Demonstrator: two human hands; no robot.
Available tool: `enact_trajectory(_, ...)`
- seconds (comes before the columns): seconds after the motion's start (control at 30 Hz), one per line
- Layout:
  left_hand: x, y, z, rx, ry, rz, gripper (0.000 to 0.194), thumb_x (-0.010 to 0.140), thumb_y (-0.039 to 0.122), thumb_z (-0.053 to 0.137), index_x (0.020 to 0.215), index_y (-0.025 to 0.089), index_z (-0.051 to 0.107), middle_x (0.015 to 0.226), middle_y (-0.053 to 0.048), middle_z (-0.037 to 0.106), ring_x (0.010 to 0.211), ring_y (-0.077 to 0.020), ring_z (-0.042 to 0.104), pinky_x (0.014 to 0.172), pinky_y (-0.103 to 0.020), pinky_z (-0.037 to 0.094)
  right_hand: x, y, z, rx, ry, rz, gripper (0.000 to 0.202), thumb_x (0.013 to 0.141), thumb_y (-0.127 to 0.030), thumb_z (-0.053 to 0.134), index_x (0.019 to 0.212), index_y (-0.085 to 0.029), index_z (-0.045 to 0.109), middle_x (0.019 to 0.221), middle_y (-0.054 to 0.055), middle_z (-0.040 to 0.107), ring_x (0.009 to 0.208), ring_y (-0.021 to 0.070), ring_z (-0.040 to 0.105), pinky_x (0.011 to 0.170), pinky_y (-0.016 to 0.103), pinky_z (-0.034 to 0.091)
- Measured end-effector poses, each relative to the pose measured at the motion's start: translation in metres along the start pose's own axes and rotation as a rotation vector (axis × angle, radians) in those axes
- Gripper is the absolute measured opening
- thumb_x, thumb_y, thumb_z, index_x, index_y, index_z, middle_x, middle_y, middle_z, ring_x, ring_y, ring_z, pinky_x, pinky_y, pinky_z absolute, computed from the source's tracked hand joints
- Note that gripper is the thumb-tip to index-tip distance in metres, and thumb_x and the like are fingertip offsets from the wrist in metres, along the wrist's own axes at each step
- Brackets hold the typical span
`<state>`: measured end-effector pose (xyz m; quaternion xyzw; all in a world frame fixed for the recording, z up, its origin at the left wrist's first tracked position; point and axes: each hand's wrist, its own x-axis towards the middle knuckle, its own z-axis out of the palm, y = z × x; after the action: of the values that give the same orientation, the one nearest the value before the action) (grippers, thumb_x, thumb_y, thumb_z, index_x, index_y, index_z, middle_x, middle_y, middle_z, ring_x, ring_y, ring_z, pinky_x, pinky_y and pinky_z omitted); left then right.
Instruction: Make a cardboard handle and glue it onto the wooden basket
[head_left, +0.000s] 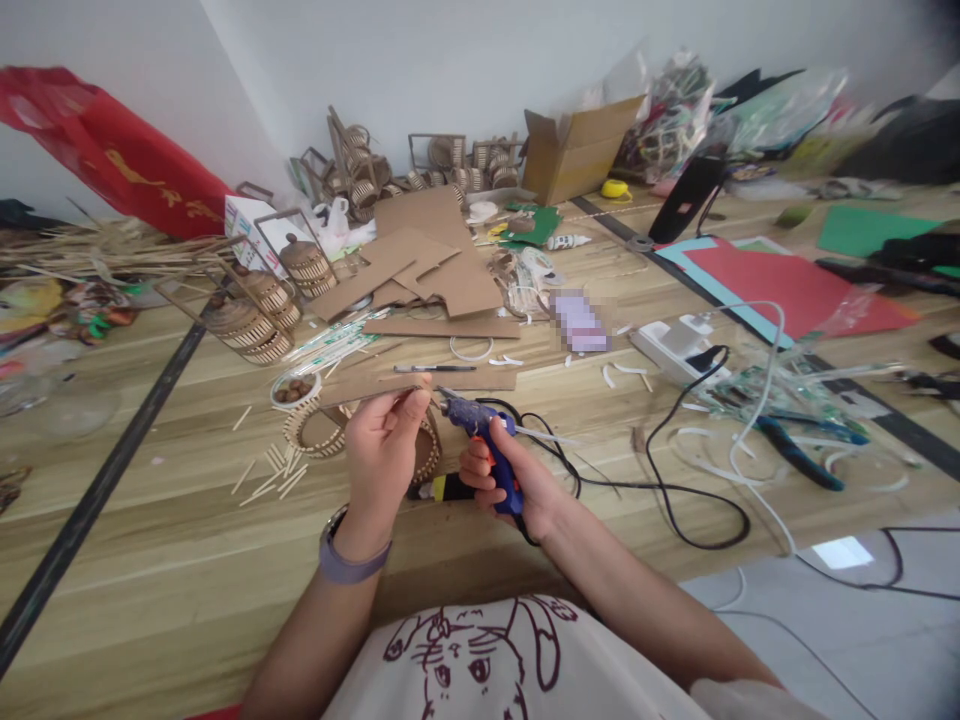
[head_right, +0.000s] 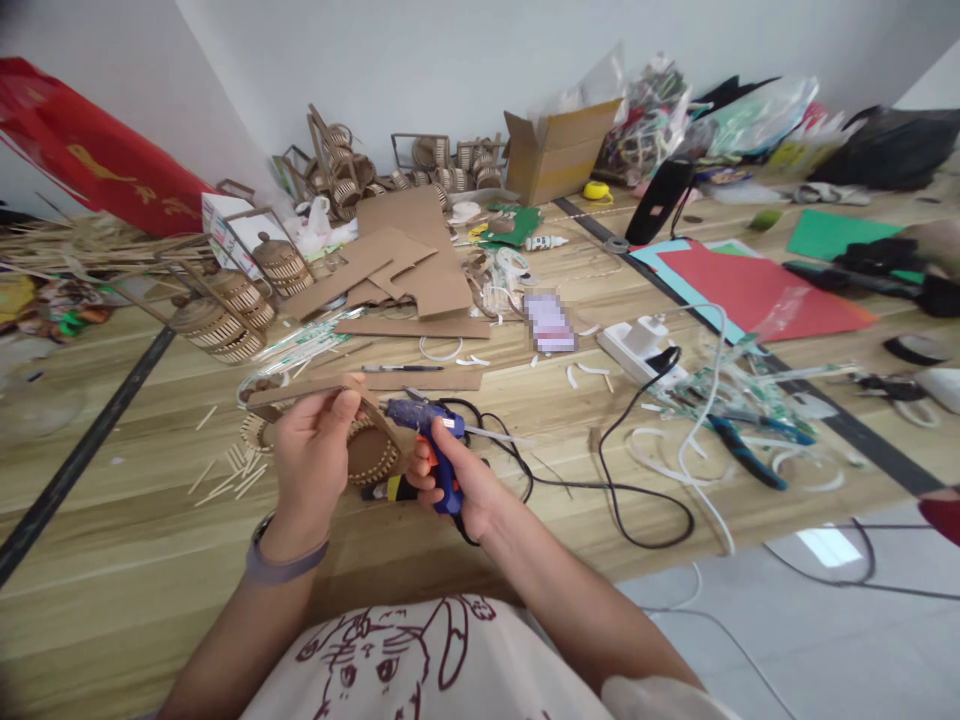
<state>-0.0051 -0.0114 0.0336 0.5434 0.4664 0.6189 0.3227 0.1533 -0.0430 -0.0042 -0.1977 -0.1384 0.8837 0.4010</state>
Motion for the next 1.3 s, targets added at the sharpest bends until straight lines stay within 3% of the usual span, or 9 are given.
enact_trajectory(1.3,0.0001,0.0004,0.0012,-0.017,0.008,0.014,0.030,0.083,0.047,0.075,0.095,0.020,0.079,0.095,-0.006,0.080,0.087,-0.0195,0.074,0.081,-0.031,0.060,-0.0034,0.0024,0.0005,-0.007,0.040,0.002,0.061,0.063,-0.061,0.086,0.062,-0.018,0.044,0.056,-0.009,0.029,0.050,0.0052,0.020,0.039,0.012,0.021)
